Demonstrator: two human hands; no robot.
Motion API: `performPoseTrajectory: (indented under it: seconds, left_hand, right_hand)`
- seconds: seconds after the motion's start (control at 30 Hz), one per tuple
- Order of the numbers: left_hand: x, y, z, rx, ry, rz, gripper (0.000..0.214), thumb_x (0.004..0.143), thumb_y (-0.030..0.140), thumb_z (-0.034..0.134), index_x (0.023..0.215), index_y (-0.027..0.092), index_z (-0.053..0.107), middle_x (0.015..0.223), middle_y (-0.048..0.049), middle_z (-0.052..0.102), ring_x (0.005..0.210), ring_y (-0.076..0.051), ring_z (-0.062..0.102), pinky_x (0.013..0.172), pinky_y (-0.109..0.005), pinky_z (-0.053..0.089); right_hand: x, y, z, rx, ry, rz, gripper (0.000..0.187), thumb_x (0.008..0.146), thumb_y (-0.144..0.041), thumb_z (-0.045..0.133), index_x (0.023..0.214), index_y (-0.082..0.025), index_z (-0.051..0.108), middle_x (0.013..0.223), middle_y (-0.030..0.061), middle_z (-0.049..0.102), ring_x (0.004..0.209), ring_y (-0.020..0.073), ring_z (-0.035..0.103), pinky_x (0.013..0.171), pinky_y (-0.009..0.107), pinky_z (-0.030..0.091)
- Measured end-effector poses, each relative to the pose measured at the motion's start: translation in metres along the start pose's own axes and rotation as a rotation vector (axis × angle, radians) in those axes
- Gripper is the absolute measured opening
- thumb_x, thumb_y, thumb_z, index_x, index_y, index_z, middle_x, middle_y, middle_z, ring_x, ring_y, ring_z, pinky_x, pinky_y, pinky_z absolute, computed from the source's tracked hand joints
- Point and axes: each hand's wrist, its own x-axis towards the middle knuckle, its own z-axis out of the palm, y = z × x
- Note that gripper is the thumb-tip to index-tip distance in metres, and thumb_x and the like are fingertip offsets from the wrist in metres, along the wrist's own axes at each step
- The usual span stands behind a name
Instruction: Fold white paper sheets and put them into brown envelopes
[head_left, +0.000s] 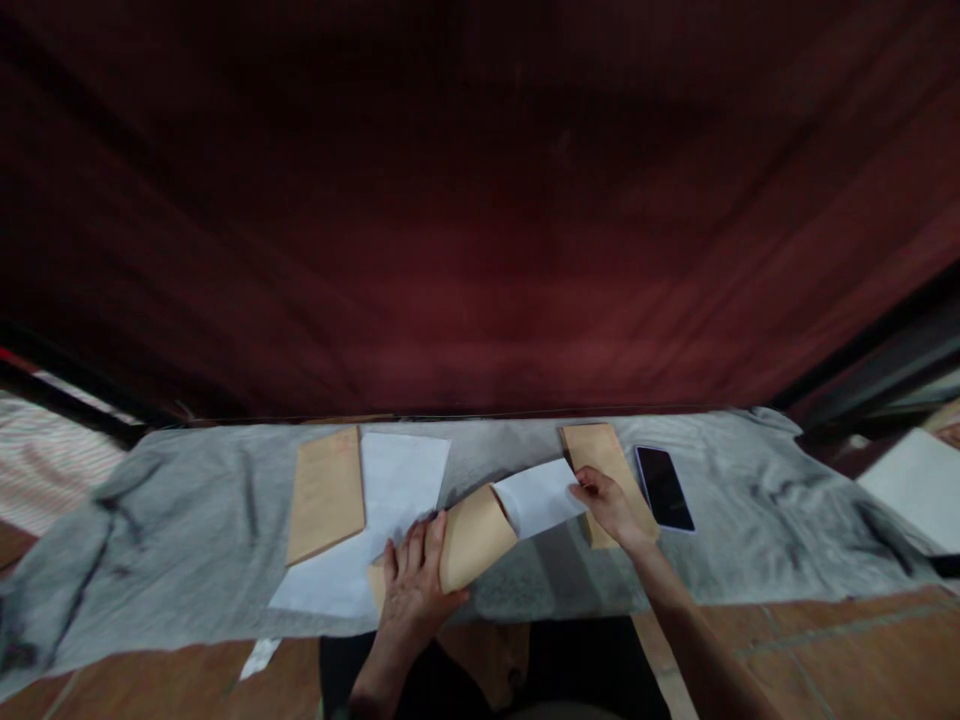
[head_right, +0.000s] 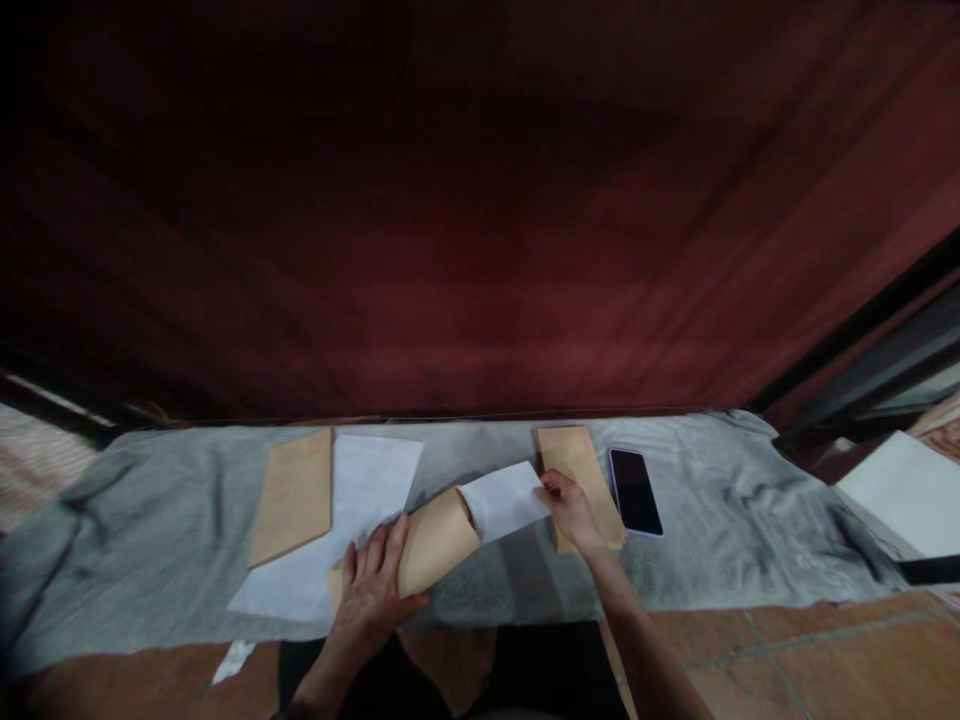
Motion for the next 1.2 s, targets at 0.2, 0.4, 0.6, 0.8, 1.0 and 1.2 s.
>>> performPoseTrajectory:
  seconds: [0.2, 0.4, 0.6, 0.8, 1.0, 1.2]
  left_hand:
    - [0.002, -0.003, -0.002, 0.025, 0.001, 0.066, 0.109, 0.069, 0.033, 0.075, 0.16, 0.02, 0.017, 0.147, -0.0181, 0.049, 0.14, -0.038, 0.04, 0.12, -0.063, 0.014]
    - [0.006, 0.001, -0.002, 0.052, 0.005, 0.088, 0.111, 0.066, 0.036, 0.076, 0.159, 0.021, 0.019, 0.147, -0.0178, 0.048, 0.141, -0.039, 0.04, 0.12, -0.062, 0.013]
    - [0.01, 0.007, 0.005, 0.04, 0.012, 0.128, 0.11, 0.064, 0.036, 0.075, 0.158, 0.02, 0.021, 0.146, -0.0187, 0.05, 0.14, -0.041, 0.041, 0.119, -0.063, 0.014]
    - [0.015, 0.013, 0.005, 0.033, 0.004, 0.156, 0.108, 0.065, 0.038, 0.075, 0.158, 0.019, 0.023, 0.147, -0.0194, 0.049, 0.14, -0.04, 0.041, 0.119, -0.064, 0.015]
    - [0.017, 0.016, 0.003, 0.02, 0.004, 0.173, 0.105, 0.066, 0.037, 0.074, 0.157, 0.018, 0.026, 0.146, -0.02, 0.049, 0.139, -0.041, 0.042, 0.119, -0.064, 0.014]
    - [0.017, 0.02, 0.001, 0.011, -0.014, 0.144, 0.107, 0.066, 0.038, 0.075, 0.158, 0.019, 0.023, 0.148, -0.0194, 0.048, 0.141, -0.04, 0.039, 0.119, -0.063, 0.014]
  right_hand:
    - [0.0, 0.003, 0.005, -0.007, -0.042, 0.029, 0.027, 0.072, -0.05, 0.064, 0.068, -0.024, 0.054, 0.065, -0.0016, 0.055, 0.064, 0.0175, 0.053, 0.058, 0.027, 0.041]
    - [-0.003, 0.005, 0.021, 0.004, -0.081, 0.067, 0.031, 0.07, -0.052, 0.064, 0.064, -0.024, 0.053, 0.061, -0.0025, 0.053, 0.06, 0.0157, 0.049, 0.056, 0.027, 0.04]
    - [-0.015, 0.013, 0.045, 0.002, -0.123, 0.098, 0.027, 0.068, -0.048, 0.064, 0.062, -0.023, 0.055, 0.06, -0.0045, 0.051, 0.06, 0.0145, 0.048, 0.058, 0.027, 0.037]
    - [-0.027, 0.014, 0.067, -0.005, -0.113, 0.13, 0.026, 0.073, -0.046, 0.061, 0.062, -0.023, 0.063, 0.064, -0.0018, 0.056, 0.065, 0.017, 0.053, 0.063, 0.029, 0.04]
    - [-0.027, 0.012, 0.073, 0.027, -0.111, 0.178, 0.03, 0.072, -0.05, 0.061, 0.065, -0.022, 0.07, 0.067, -0.0004, 0.061, 0.067, 0.0177, 0.054, 0.066, 0.031, 0.041]
    - [-0.025, 0.012, 0.071, 0.095, -0.106, 0.232, 0.038, 0.072, -0.056, 0.061, 0.066, -0.019, 0.07, 0.06, -0.0003, 0.06, 0.062, 0.0169, 0.053, 0.061, 0.029, 0.041]
